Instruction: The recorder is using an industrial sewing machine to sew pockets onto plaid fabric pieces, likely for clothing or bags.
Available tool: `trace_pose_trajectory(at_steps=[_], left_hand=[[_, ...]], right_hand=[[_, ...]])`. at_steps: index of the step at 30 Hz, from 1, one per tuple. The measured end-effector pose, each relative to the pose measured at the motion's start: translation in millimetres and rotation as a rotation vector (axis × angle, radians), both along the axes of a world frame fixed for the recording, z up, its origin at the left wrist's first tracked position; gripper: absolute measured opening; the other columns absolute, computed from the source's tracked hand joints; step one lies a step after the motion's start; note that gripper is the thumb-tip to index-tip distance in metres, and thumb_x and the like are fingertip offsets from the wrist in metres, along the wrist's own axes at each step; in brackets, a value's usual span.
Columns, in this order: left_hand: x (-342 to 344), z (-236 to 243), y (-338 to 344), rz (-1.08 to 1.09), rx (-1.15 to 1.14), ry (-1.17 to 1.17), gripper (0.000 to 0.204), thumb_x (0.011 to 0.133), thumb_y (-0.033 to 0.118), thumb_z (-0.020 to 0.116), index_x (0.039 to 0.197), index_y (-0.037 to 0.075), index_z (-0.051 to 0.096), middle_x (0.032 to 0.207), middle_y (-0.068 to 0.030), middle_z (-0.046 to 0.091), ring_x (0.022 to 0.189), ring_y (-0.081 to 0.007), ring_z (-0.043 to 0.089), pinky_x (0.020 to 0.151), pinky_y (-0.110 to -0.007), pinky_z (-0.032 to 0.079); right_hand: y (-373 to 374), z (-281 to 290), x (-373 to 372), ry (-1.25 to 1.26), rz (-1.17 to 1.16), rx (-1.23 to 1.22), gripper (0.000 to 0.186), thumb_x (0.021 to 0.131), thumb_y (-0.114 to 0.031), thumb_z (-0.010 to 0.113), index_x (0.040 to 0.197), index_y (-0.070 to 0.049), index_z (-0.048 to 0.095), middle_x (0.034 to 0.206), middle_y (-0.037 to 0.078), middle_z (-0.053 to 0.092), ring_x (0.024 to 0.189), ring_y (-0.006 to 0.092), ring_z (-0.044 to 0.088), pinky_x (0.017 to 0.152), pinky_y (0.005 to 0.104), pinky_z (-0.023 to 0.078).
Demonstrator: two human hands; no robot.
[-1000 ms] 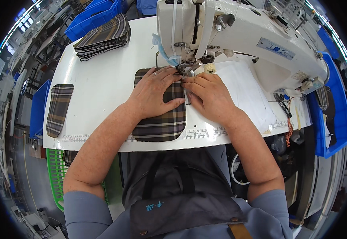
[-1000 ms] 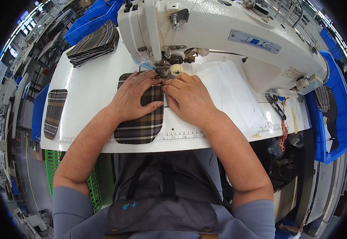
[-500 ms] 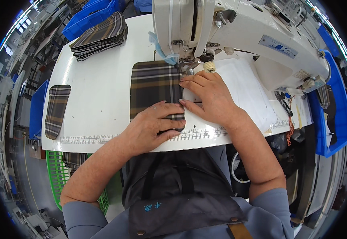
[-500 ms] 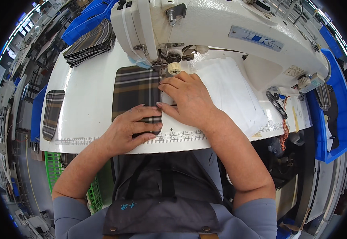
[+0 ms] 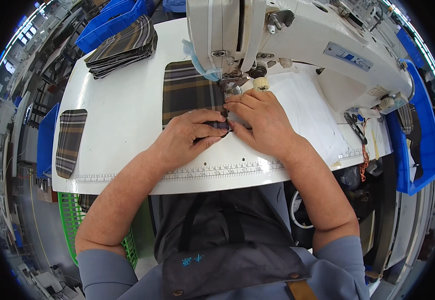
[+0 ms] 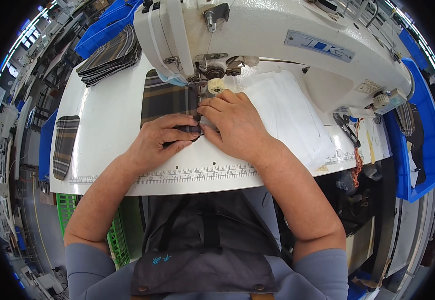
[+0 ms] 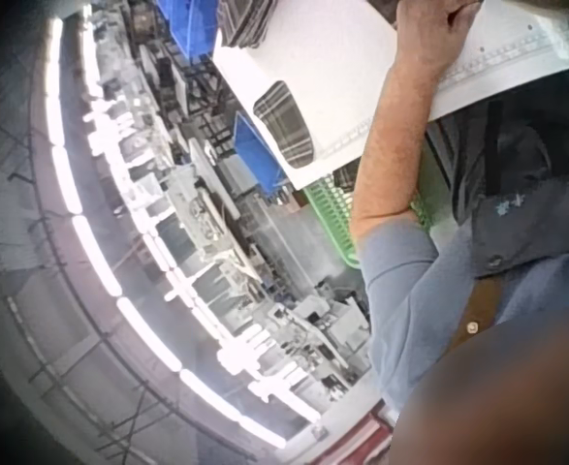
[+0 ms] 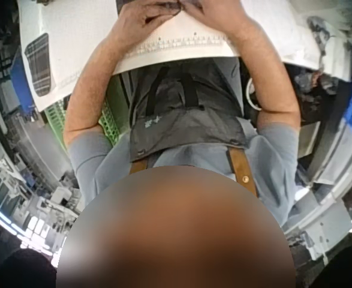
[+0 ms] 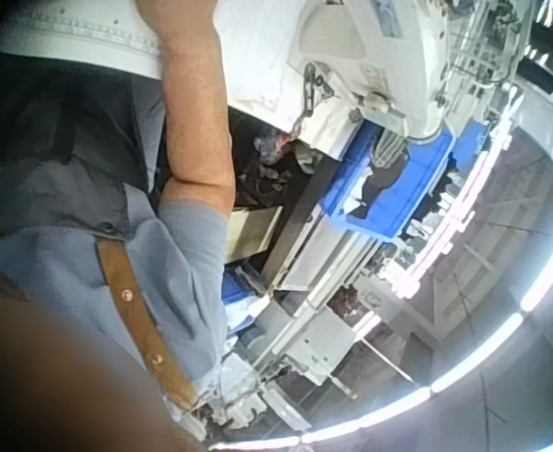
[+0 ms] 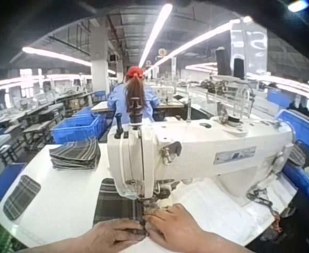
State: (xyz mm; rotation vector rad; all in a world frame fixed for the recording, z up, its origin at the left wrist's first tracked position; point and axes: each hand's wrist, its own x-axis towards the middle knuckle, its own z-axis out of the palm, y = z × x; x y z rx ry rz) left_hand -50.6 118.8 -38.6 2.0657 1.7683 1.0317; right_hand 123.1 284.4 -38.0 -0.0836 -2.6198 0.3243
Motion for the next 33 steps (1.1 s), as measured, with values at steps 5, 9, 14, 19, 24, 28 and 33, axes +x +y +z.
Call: trace_pose_trajectory(at_steps=[5, 9, 14, 19, 24, 28, 33], left_hand=[[-12.4, 0.7, 13.6, 0.015, -0.025, -0.015, 0.022, 0.085, 0.005, 0.077, 0.106, 0.006, 0.079, 0.123, -0.0105, 0.072, 0.116, -0.0286, 0.068, 0.098, -0.037, 0.057], [-21.9, -0.3, 24.7, 0.027, 0.009, 0.044, 0.020, 0.085, 0.003, 0.076, 0.105, 0.004, 0.079, 0.123, -0.0103, 0.072, 0.114, -0.0275, 0.069, 0.096, -0.037, 0.057], [-37.1, -0.7, 37.0, 0.005, 0.015, 0.041, 0.020, 0.085, 0.002, 0.075, 0.104, 0.004, 0.079, 0.122, -0.0098, 0.072, 0.112, -0.0273, 0.070, 0.095, -0.036, 0.058], [-44.0, -3.0, 46.8, 0.033, 0.033, 0.073, 0.020, 0.085, 0.003, 0.075, 0.105, 0.004, 0.079, 0.120, -0.0100, 0.073, 0.109, -0.0274, 0.070, 0.093, -0.037, 0.059], [-42.1, 0.1, 50.1, 0.120, 0.029, 0.187, 0.022, 0.085, 0.007, 0.076, 0.107, 0.005, 0.079, 0.115, -0.0119, 0.074, 0.105, -0.0285, 0.070, 0.091, -0.038, 0.058], [-37.0, 0.0, 49.5, 0.134, 0.045, 0.158, 0.022, 0.085, 0.007, 0.075, 0.106, 0.005, 0.079, 0.113, -0.0132, 0.074, 0.105, -0.0295, 0.069, 0.092, -0.039, 0.057], [-30.2, -1.8, 46.9, 0.150, 0.097, 0.236, 0.022, 0.086, 0.009, 0.075, 0.107, 0.003, 0.078, 0.112, -0.0131, 0.072, 0.106, -0.0311, 0.068, 0.093, -0.040, 0.055]], right_hand=[[0.1, -1.3, -1.9, 0.032, -0.009, 0.031, 0.025, 0.085, -0.017, 0.070, 0.105, -0.004, 0.072, 0.112, 0.005, 0.070, 0.108, 0.0231, 0.060, 0.093, 0.0390, 0.046], [0.4, -2.1, -2.9, 0.042, -0.013, 0.029, 0.024, 0.085, -0.016, 0.069, 0.106, -0.004, 0.072, 0.112, 0.005, 0.070, 0.106, 0.0232, 0.060, 0.092, 0.0393, 0.046], [0.1, -1.9, -3.0, -0.002, -0.033, 0.039, 0.026, 0.088, -0.018, 0.067, 0.109, -0.004, 0.072, 0.114, 0.004, 0.069, 0.106, 0.0238, 0.059, 0.094, 0.0394, 0.046], [-3.1, -0.5, -4.3, -0.028, -0.085, 0.058, 0.030, 0.090, -0.021, 0.065, 0.115, -0.005, 0.071, 0.117, 0.005, 0.068, 0.107, 0.0241, 0.058, 0.096, 0.0396, 0.044], [-3.7, 0.4, -4.5, -0.044, -0.092, 0.060, 0.034, 0.091, -0.023, 0.065, 0.120, -0.005, 0.069, 0.121, 0.006, 0.066, 0.109, 0.0245, 0.057, 0.098, 0.0402, 0.043], [-3.7, 0.1, -4.2, -0.028, -0.092, 0.061, 0.034, 0.091, -0.023, 0.065, 0.120, -0.005, 0.069, 0.122, 0.007, 0.066, 0.110, 0.0246, 0.057, 0.098, 0.0404, 0.043], [-3.1, -0.2, -4.0, -0.029, -0.092, 0.050, 0.034, 0.091, -0.023, 0.065, 0.119, -0.004, 0.068, 0.122, 0.007, 0.067, 0.113, 0.0250, 0.058, 0.098, 0.0406, 0.043]])
